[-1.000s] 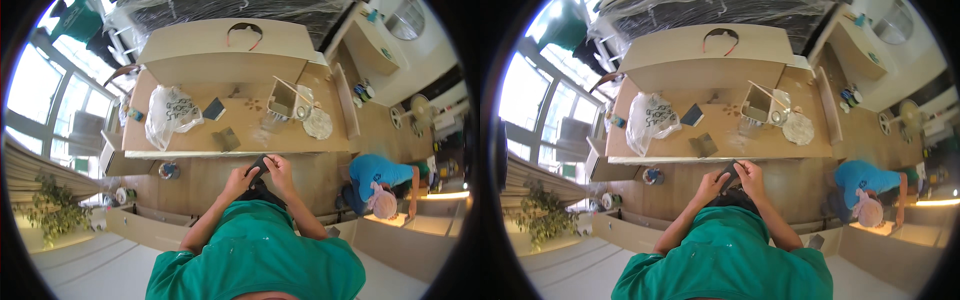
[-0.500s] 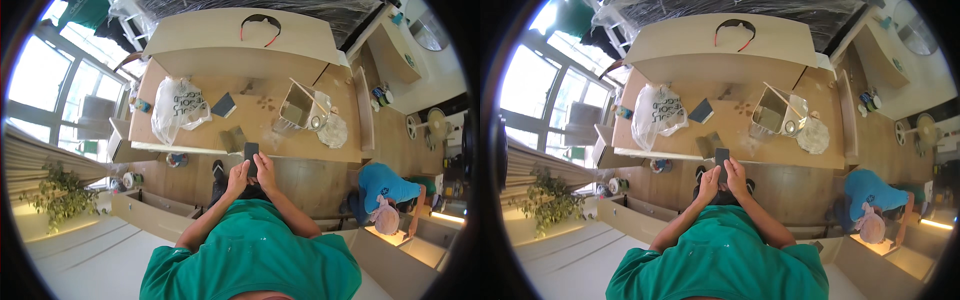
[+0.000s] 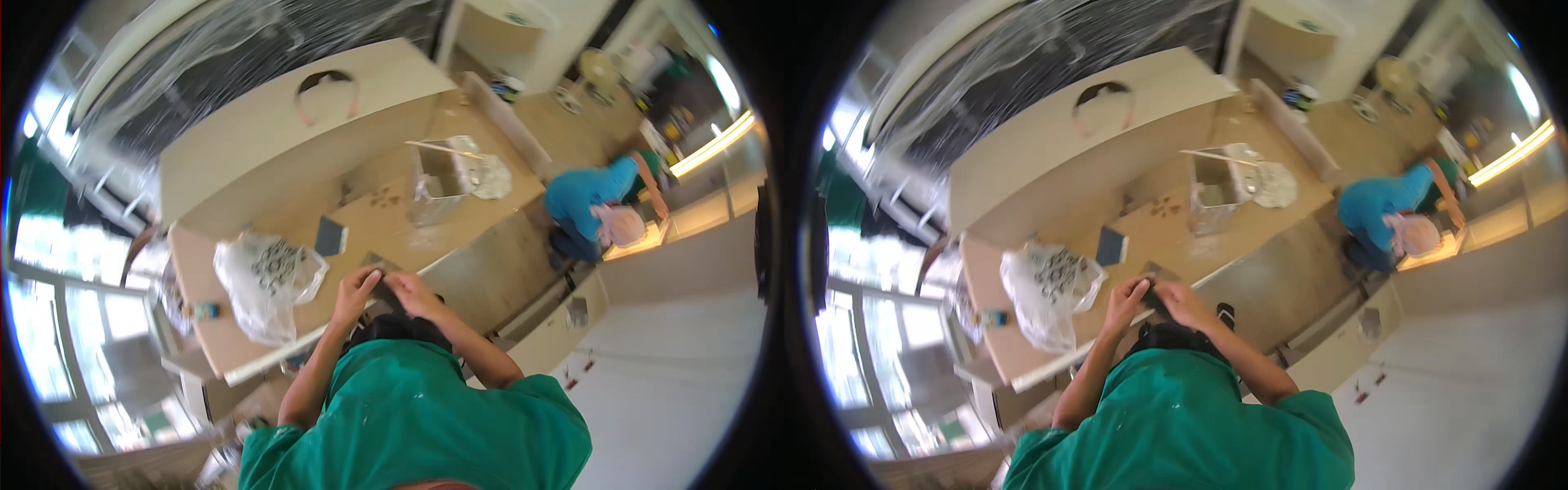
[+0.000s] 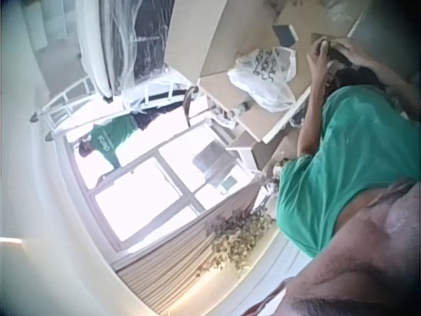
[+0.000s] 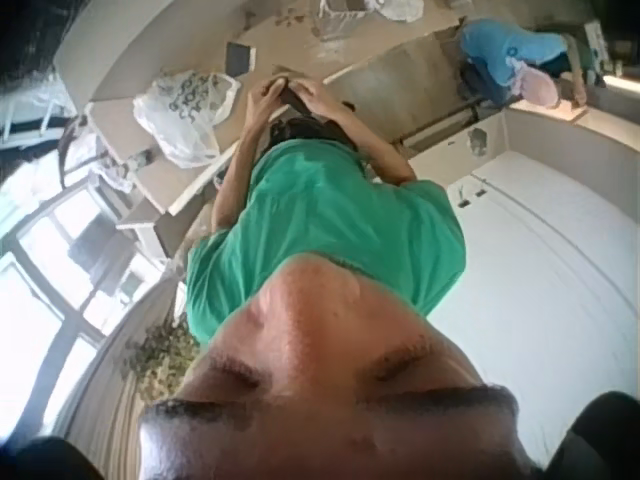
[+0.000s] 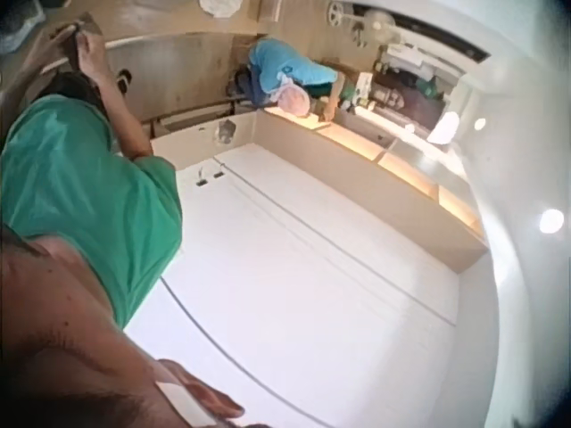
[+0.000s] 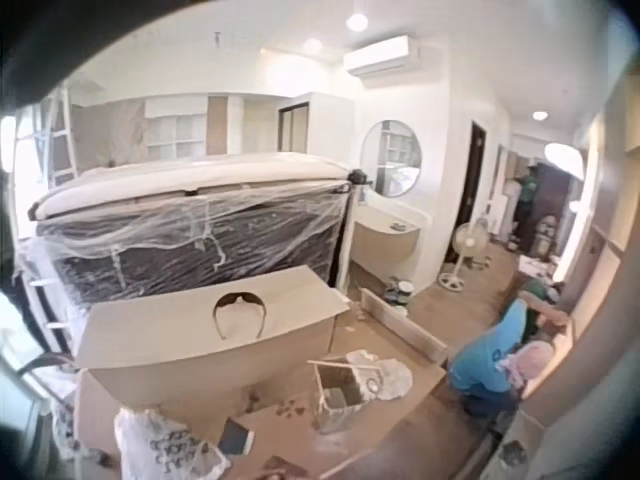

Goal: The person sands the edges of a small wooden cabinet piece with a sanding block and then applies a liquid with a brush to the inner edges of a drawer.

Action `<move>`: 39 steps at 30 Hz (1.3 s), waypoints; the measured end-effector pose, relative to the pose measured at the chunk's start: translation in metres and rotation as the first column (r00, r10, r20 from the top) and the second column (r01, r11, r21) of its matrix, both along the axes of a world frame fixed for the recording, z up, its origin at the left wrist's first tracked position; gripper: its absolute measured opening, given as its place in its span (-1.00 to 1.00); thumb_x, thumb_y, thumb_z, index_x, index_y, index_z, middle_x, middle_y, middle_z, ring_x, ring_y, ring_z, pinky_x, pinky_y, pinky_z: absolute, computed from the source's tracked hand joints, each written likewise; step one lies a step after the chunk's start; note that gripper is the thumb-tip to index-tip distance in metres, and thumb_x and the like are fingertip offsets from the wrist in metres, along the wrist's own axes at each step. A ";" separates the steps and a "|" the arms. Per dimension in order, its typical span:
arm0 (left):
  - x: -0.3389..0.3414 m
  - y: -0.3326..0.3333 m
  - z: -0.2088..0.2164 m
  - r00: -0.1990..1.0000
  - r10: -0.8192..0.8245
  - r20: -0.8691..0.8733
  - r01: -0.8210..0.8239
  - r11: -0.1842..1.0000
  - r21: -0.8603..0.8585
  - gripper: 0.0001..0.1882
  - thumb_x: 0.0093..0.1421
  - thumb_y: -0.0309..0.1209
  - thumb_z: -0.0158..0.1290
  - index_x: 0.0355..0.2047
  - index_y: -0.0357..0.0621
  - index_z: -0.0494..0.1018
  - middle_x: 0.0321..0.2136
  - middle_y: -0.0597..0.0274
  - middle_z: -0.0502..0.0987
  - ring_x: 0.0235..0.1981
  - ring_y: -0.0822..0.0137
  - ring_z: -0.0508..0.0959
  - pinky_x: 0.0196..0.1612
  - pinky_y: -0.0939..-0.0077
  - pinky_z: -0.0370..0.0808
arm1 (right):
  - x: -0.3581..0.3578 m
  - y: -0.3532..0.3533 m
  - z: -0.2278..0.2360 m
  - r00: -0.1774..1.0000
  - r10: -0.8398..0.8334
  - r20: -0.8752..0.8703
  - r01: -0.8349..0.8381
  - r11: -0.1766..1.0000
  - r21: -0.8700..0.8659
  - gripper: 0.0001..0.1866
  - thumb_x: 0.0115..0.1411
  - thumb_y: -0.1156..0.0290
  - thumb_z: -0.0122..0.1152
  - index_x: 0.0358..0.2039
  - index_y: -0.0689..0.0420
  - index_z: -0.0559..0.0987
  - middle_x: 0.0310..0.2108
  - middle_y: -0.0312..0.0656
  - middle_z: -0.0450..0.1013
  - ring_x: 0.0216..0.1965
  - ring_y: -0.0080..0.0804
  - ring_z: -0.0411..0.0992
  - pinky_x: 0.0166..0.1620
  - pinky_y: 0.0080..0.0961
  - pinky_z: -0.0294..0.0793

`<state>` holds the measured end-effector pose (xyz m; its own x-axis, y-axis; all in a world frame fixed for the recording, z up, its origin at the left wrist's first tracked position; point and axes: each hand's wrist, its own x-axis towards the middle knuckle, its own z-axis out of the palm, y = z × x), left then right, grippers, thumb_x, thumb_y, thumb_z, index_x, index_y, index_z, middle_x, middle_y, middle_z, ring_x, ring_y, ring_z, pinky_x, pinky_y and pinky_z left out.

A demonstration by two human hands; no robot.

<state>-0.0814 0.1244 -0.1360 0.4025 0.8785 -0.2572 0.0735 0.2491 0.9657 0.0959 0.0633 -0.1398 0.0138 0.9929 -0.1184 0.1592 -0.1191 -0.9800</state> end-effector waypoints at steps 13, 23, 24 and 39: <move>-0.006 0.013 -0.060 0.979 -0.196 -0.058 0.203 0.970 0.131 -0.70 0.40 -0.41 0.05 0.02 -0.38 0.52 -0.16 0.01 0.65 -0.14 0.20 0.64 0.01 0.35 0.55 | -0.037 -0.053 -0.037 0.531 -0.503 -0.682 0.246 0.862 -0.443 -0.57 0.48 0.36 0.02 0.23 0.36 0.41 0.08 0.03 0.53 0.06 -0.22 0.57 0.09 -0.33 0.64; -0.039 0.017 -0.078 0.775 0.041 -0.630 0.536 0.485 0.691 -0.62 0.33 -0.38 0.11 0.11 -0.30 0.48 0.16 -0.32 0.41 0.20 -0.30 0.38 0.31 0.01 0.31 | 0.041 -0.088 -0.065 0.739 -0.509 -0.442 0.465 0.859 -0.213 -0.61 0.43 0.53 -0.03 0.22 0.28 0.50 0.09 -0.10 0.51 0.05 -0.32 0.51 0.08 -0.40 0.58; -0.036 0.026 -0.085 0.751 0.020 -0.660 0.585 0.444 0.679 -0.62 0.35 -0.34 0.11 0.10 -0.28 0.49 0.13 -0.31 0.44 0.18 -0.28 0.41 0.27 0.02 0.35 | 0.045 -0.087 -0.064 0.816 -0.464 -0.344 0.426 0.886 -0.183 -0.61 0.44 0.52 -0.04 0.22 0.28 0.50 0.14 -0.11 0.49 0.10 -0.34 0.49 0.14 -0.37 0.55; 0.032 0.029 -0.145 0.597 0.261 -0.759 0.426 0.698 0.575 -0.59 0.17 -0.18 0.29 -0.08 -0.16 0.53 0.03 -0.04 0.46 0.03 -0.13 0.49 0.00 0.04 0.52 | 0.097 -0.115 -0.069 0.861 -0.485 -0.155 0.479 0.875 -0.075 -0.56 0.34 0.60 -0.03 0.22 0.31 0.50 0.16 -0.03 0.52 0.17 -0.31 0.46 0.24 -0.44 0.36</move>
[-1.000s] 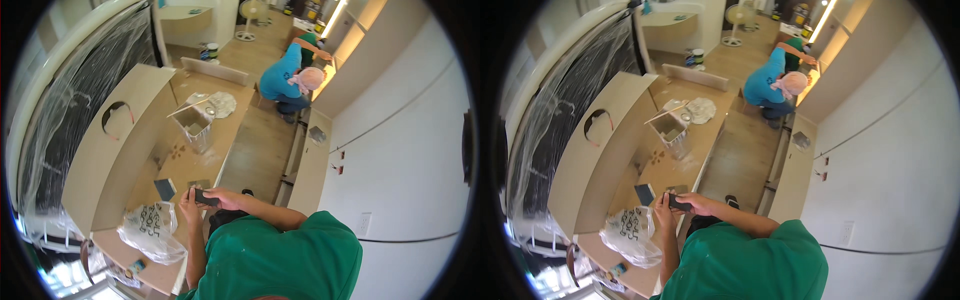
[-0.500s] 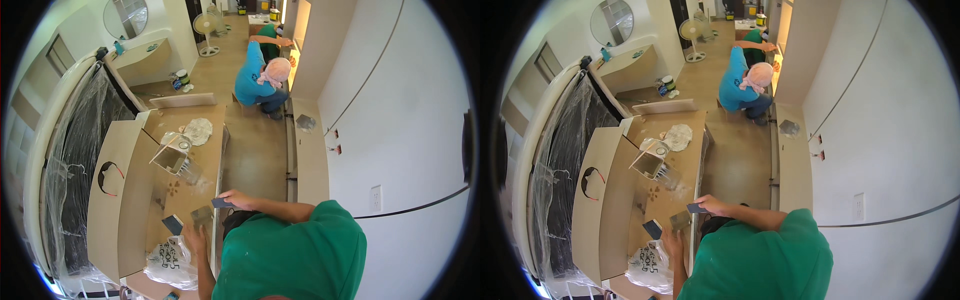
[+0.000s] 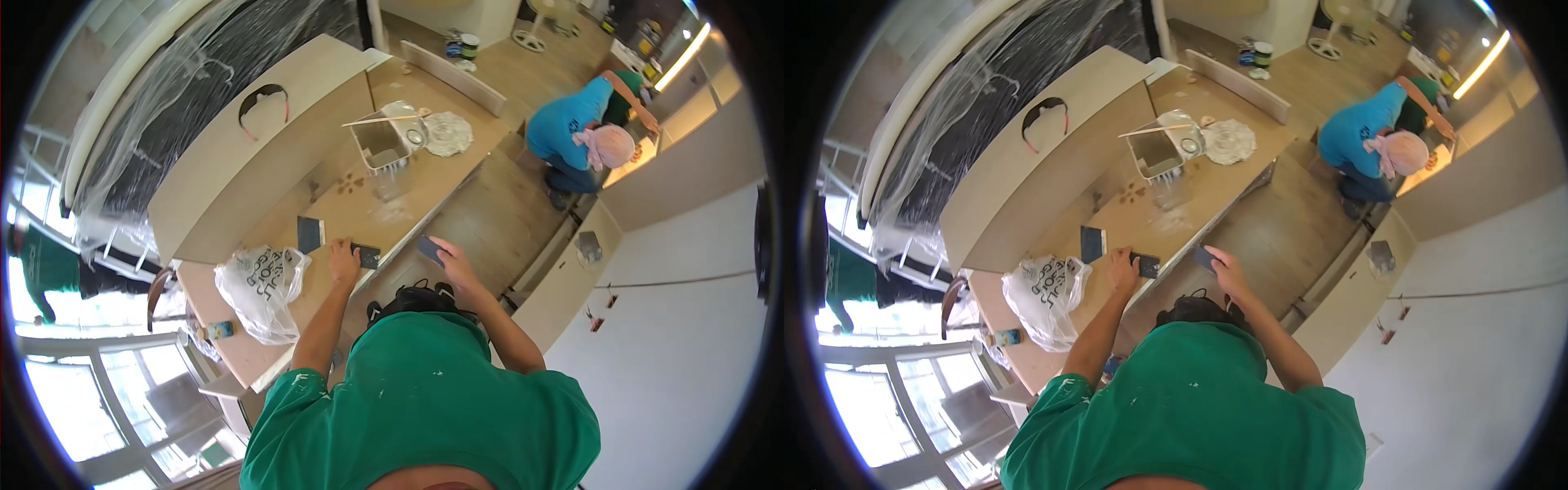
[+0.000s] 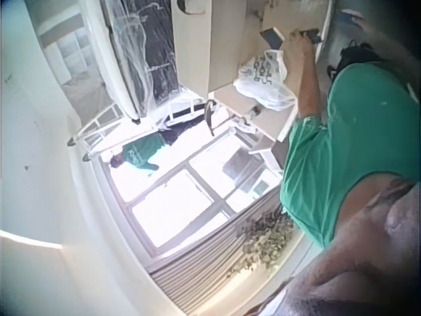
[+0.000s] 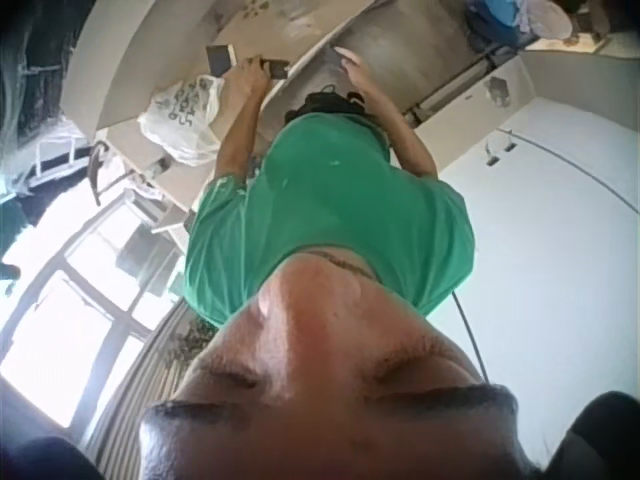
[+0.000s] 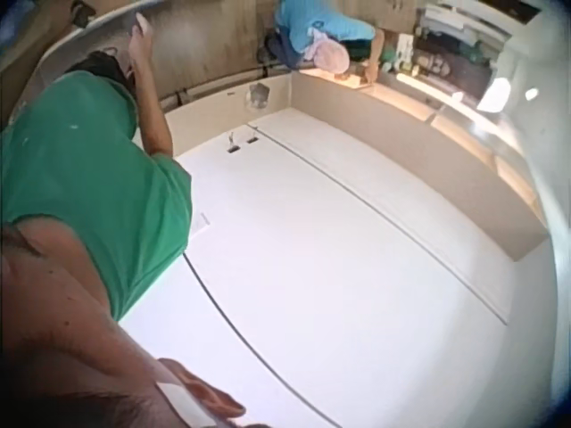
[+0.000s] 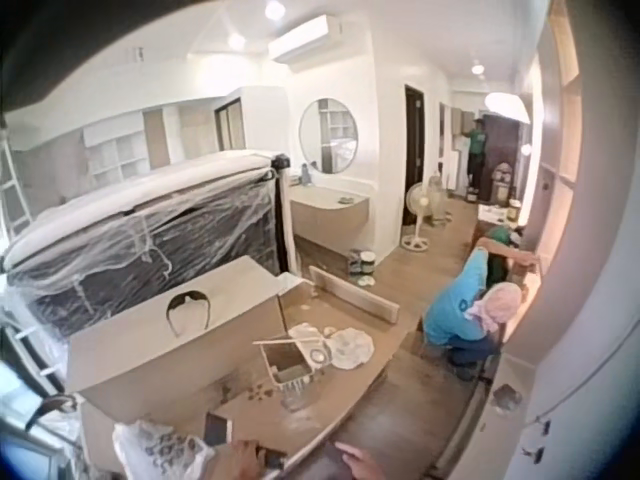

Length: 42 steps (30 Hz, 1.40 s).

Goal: The person sands the edges of a small wooden cabinet piece with a sanding block and then applies a liquid with a brush to the inner edges of a drawer.

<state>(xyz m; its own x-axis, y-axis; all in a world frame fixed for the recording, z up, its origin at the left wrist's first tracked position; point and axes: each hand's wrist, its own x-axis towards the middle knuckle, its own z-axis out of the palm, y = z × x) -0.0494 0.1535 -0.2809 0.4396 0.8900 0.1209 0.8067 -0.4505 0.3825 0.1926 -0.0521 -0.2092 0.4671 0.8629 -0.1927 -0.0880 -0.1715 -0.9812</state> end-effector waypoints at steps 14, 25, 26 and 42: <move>-0.007 -0.042 -0.024 0.543 0.737 0.403 -0.192 0.576 -0.794 -0.60 0.21 -0.34 0.29 -0.04 -0.27 0.45 -0.35 -0.06 0.57 -0.24 -0.14 0.62 -0.11 0.03 0.55 | -0.041 0.073 0.008 0.772 0.235 0.591 -0.252 0.966 -0.054 -0.54 0.34 0.59 -0.05 0.25 0.29 0.42 0.21 0.20 0.42 0.24 0.12 0.39 0.29 -0.16 0.37; -0.043 -0.062 -0.001 1.000 -0.021 0.014 0.021 1.000 0.015 -0.47 0.14 -0.39 0.22 0.15 -0.17 0.45 0.20 0.01 0.38 0.24 -0.04 0.35 0.22 -0.02 0.35 | -0.113 0.114 -0.106 0.041 0.460 0.887 -0.607 0.717 -0.343 -0.29 0.31 0.25 0.05 0.39 0.36 0.20 0.46 0.18 0.05 0.51 0.05 -0.03 0.49 -0.08 -0.02; -0.051 -0.067 -0.004 0.998 -0.066 -0.014 0.066 0.997 0.031 -0.47 0.17 -0.37 0.19 0.17 -0.18 0.44 0.24 0.01 0.35 0.28 -0.05 0.31 0.27 -0.02 0.31 | -0.112 0.109 -0.102 0.013 0.475 0.880 -0.606 0.704 -0.371 -0.22 0.32 0.18 0.07 0.42 0.36 0.15 0.48 0.19 0.00 0.53 0.05 -0.08 0.51 -0.06 -0.08; -0.073 -0.082 0.001 0.944 -0.252 -0.212 0.202 0.952 -0.229 -0.09 0.07 -0.35 0.12 0.46 -0.05 0.11 0.51 0.19 0.03 0.49 -0.16 0.03 0.44 -0.37 -0.06 | -0.113 0.118 -0.090 0.003 0.618 0.786 -0.540 0.662 -0.519 -0.08 0.32 -0.06 0.03 0.47 0.30 0.04 0.54 0.07 -0.12 0.57 -0.05 -0.23 0.48 0.23 -0.24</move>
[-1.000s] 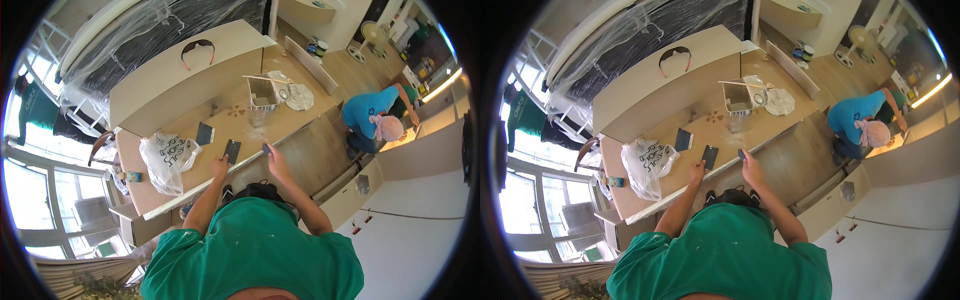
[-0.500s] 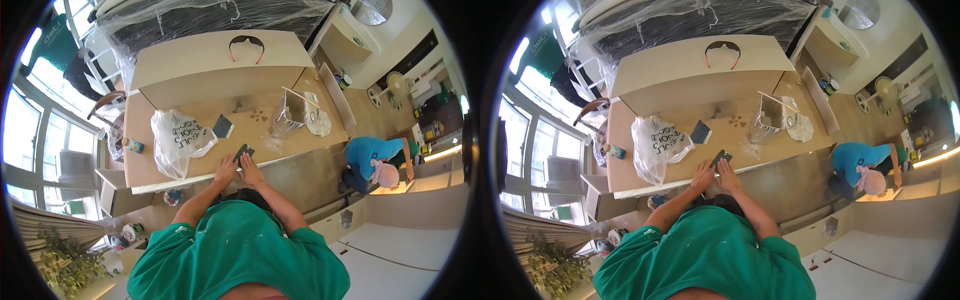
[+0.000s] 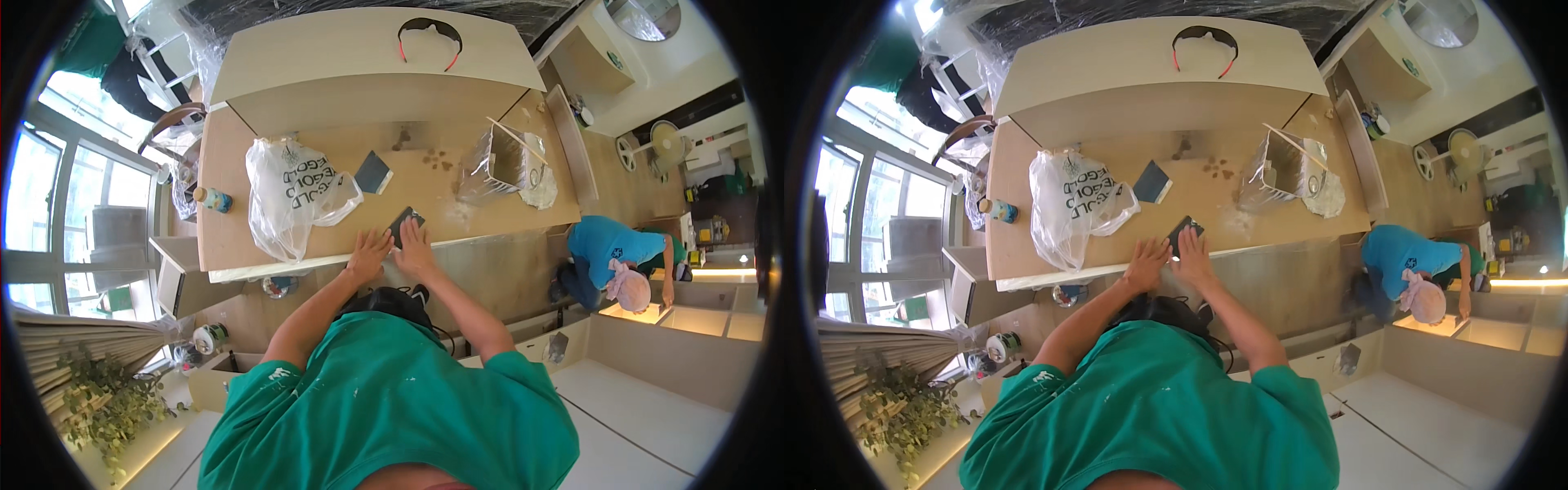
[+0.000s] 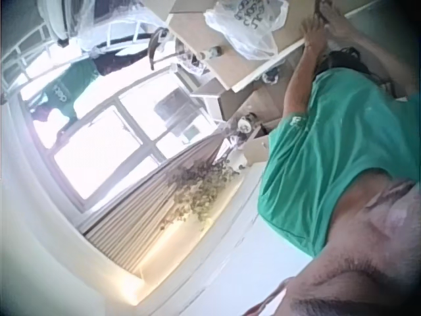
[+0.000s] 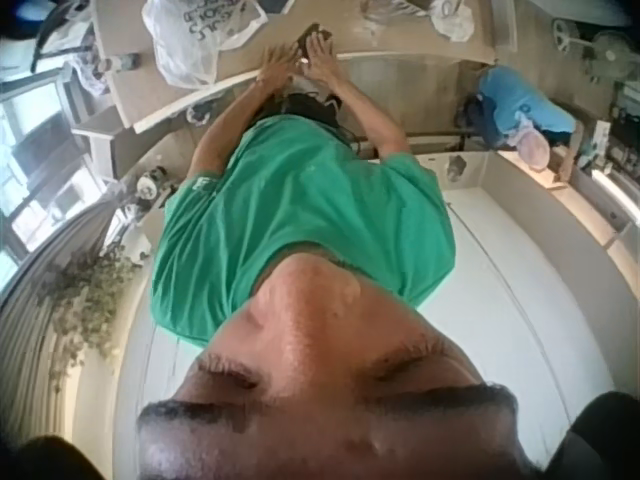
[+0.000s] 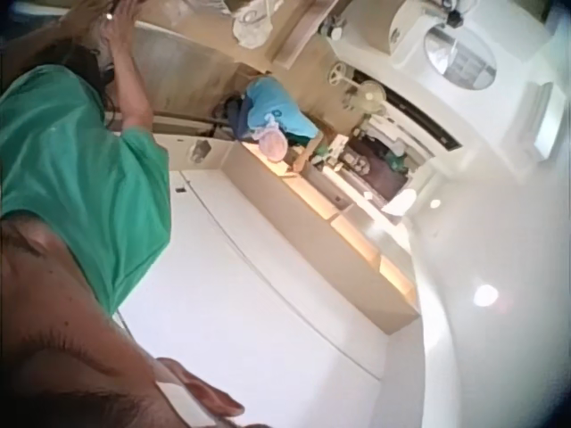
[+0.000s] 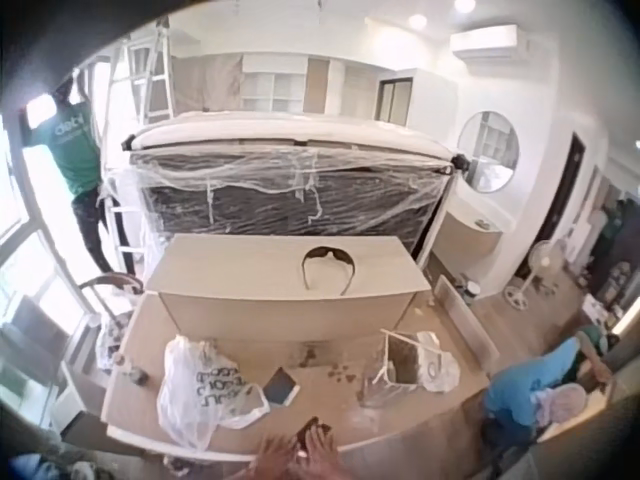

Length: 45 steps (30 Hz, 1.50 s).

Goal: The person sands the edges of a small wooden cabinet piece with a sanding block and then applies a liquid with a brush to the inner edges of a drawer.

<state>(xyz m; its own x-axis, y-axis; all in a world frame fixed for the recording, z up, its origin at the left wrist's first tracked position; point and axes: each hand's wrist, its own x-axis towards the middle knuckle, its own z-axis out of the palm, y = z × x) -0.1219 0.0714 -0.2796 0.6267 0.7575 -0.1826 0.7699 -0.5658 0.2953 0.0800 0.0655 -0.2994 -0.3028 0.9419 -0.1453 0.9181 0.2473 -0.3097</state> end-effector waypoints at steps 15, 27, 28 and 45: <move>-0.003 0.009 -0.013 0.998 -0.042 -0.043 0.041 0.999 -0.014 -0.06 0.08 -0.25 0.18 0.48 -0.04 0.09 0.52 0.21 -0.01 0.49 -0.17 0.01 0.40 -0.43 0.00 | -0.012 0.028 0.018 0.982 -0.184 -0.036 0.184 0.983 -0.003 -0.09 0.37 -0.24 -0.09 0.45 0.25 0.16 0.53 0.02 -0.03 0.55 -0.11 -0.13 0.46 0.30 -0.27; -0.004 0.002 -0.012 0.999 -0.041 0.013 0.042 0.997 -0.066 -0.10 0.09 -0.35 0.12 0.47 -0.08 0.09 0.53 0.18 -0.02 0.50 -0.20 -0.02 0.42 -0.43 -0.08 | -0.023 0.014 0.015 0.974 -0.220 -0.042 0.220 0.975 -0.007 -0.14 0.23 0.18 0.16 0.46 0.26 0.10 0.51 0.12 -0.05 0.54 0.00 -0.11 0.49 0.16 -0.13; -0.007 0.006 -0.014 0.999 -0.027 0.021 0.029 0.997 -0.067 -0.11 0.10 -0.36 0.11 0.47 -0.08 0.10 0.53 0.18 -0.02 0.50 -0.20 -0.02 0.42 -0.43 -0.09 | -0.030 0.008 0.025 0.990 -0.143 -0.022 0.142 0.990 -0.020 -0.13 0.20 0.26 0.18 0.46 0.27 0.10 0.51 0.13 -0.04 0.54 0.02 -0.10 0.48 0.11 -0.09; 0.001 0.045 0.007 0.896 0.163 0.414 -0.120 0.985 -0.126 -0.46 0.12 -0.30 0.19 0.12 -0.22 0.50 0.18 -0.02 0.50 0.26 -0.08 0.40 0.31 -0.12 0.25 | 0.030 0.021 0.156 -0.051 -0.623 -0.781 0.295 0.737 -0.607 -0.44 0.26 0.58 0.28 0.27 0.14 0.39 -0.13 -0.24 0.54 -0.17 -0.56 0.54 -0.23 -0.55 0.69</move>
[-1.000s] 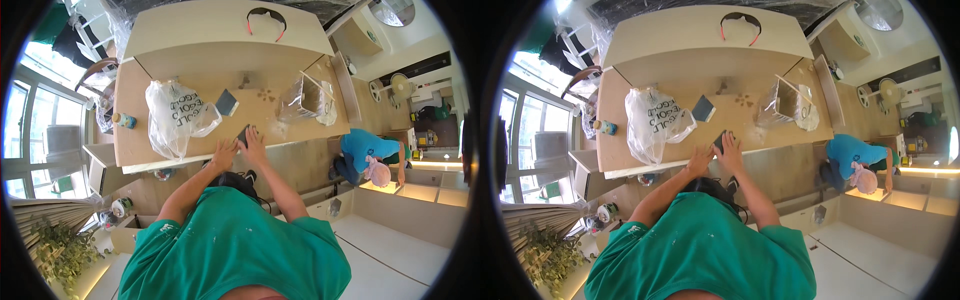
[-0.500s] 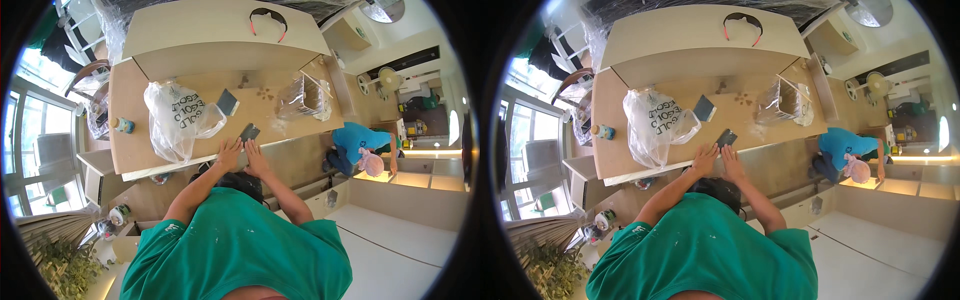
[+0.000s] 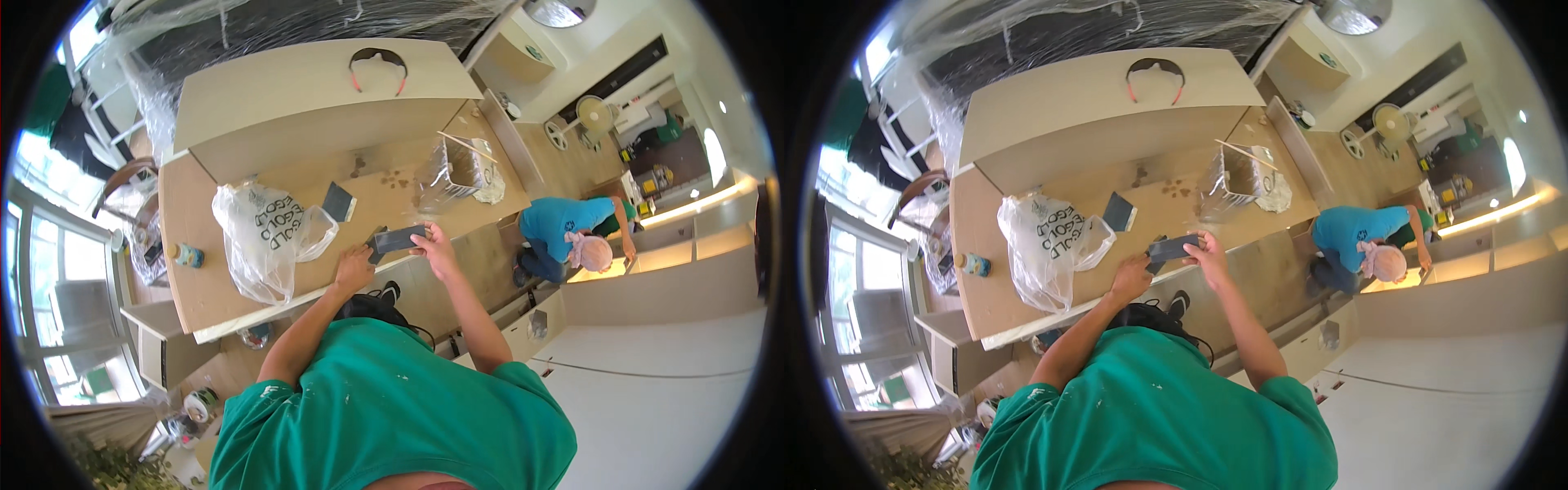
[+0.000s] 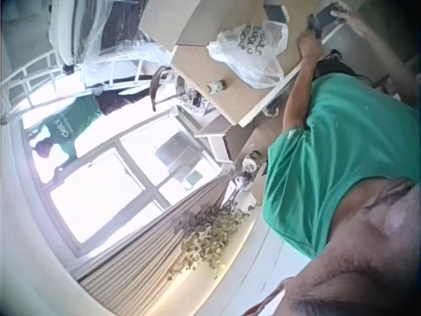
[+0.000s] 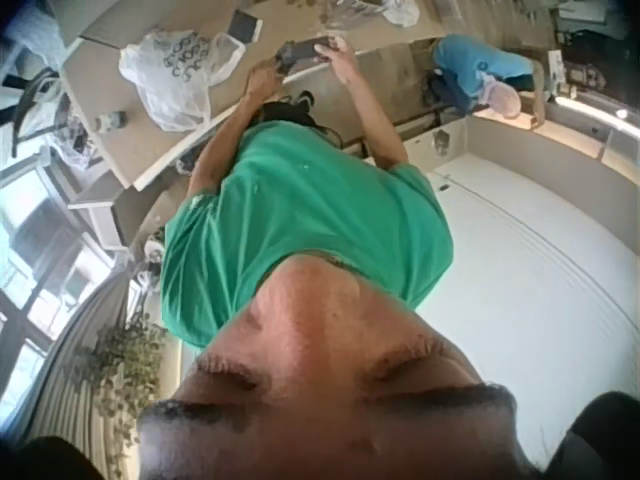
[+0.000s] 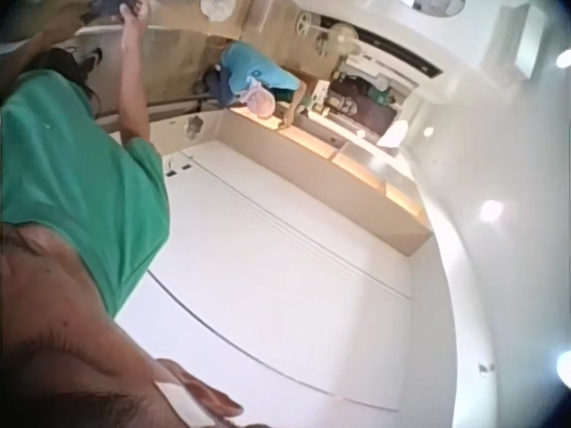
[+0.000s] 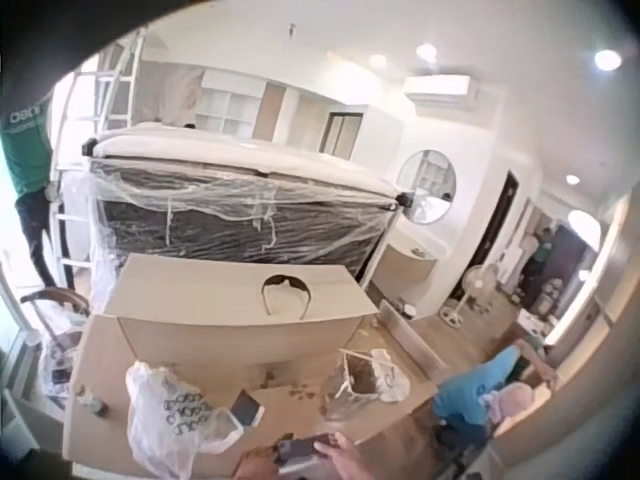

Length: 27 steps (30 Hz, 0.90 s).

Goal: The person sands the edges of a small wooden cabinet piece with a sanding block and then applies a liquid with a brush to the inner edges of a drawer.

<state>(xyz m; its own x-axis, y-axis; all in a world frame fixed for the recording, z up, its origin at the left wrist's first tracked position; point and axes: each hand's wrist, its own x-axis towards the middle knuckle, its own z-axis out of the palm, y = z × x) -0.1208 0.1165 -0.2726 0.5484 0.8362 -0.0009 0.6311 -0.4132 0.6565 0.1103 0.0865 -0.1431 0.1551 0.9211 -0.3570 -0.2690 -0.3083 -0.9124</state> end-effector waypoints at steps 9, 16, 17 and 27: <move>0.002 0.011 0.067 0.825 0.244 0.510 -0.102 0.952 -0.289 -0.58 0.33 -0.32 0.13 0.11 -0.31 0.47 -0.04 -0.01 0.64 -0.09 0.03 0.64 0.00 0.22 0.56 | 0.008 -0.001 0.006 0.981 0.026 0.190 -0.041 0.996 0.074 -0.46 0.25 0.50 0.33 0.24 0.15 0.45 -0.27 -0.38 0.56 -0.30 -0.63 0.51 -0.29 -0.66 0.50; 0.038 -0.004 0.077 0.476 0.635 0.609 0.397 0.463 -0.793 -0.73 0.42 -0.34 0.09 0.03 -0.21 0.45 -0.18 0.22 0.62 -0.15 0.38 0.62 -0.06 0.38 0.58 | -0.033 -0.004 -0.018 0.988 -0.128 0.081 0.118 0.985 0.127 -0.52 0.27 0.46 0.32 0.19 0.20 0.46 -0.22 -0.29 0.56 -0.24 -0.64 0.49 -0.20 -0.60 0.46; 0.040 -0.006 0.076 0.426 0.708 0.564 0.424 0.394 -0.815 -0.77 0.42 -0.36 0.08 0.00 -0.19 0.45 -0.20 0.23 0.62 -0.14 0.38 0.62 -0.06 0.38 0.58 | -0.038 -0.007 -0.031 0.987 -0.132 0.090 0.116 0.979 0.171 -0.52 0.29 0.46 0.28 0.20 0.22 0.44 -0.19 -0.26 0.56 -0.20 -0.62 0.49 -0.15 -0.58 0.47; -0.002 -0.024 -0.003 0.989 -0.014 0.148 0.004 0.997 0.072 -0.47 0.18 -0.39 0.21 0.16 -0.26 0.42 0.11 -0.03 0.49 0.12 -0.07 0.49 0.18 0.04 0.44 | -0.048 -0.032 -0.088 0.722 -0.314 0.616 0.138 0.939 0.316 -0.43 0.31 0.63 -0.09 0.35 0.24 0.33 0.32 0.23 0.30 0.33 0.13 0.30 0.29 -0.27 0.32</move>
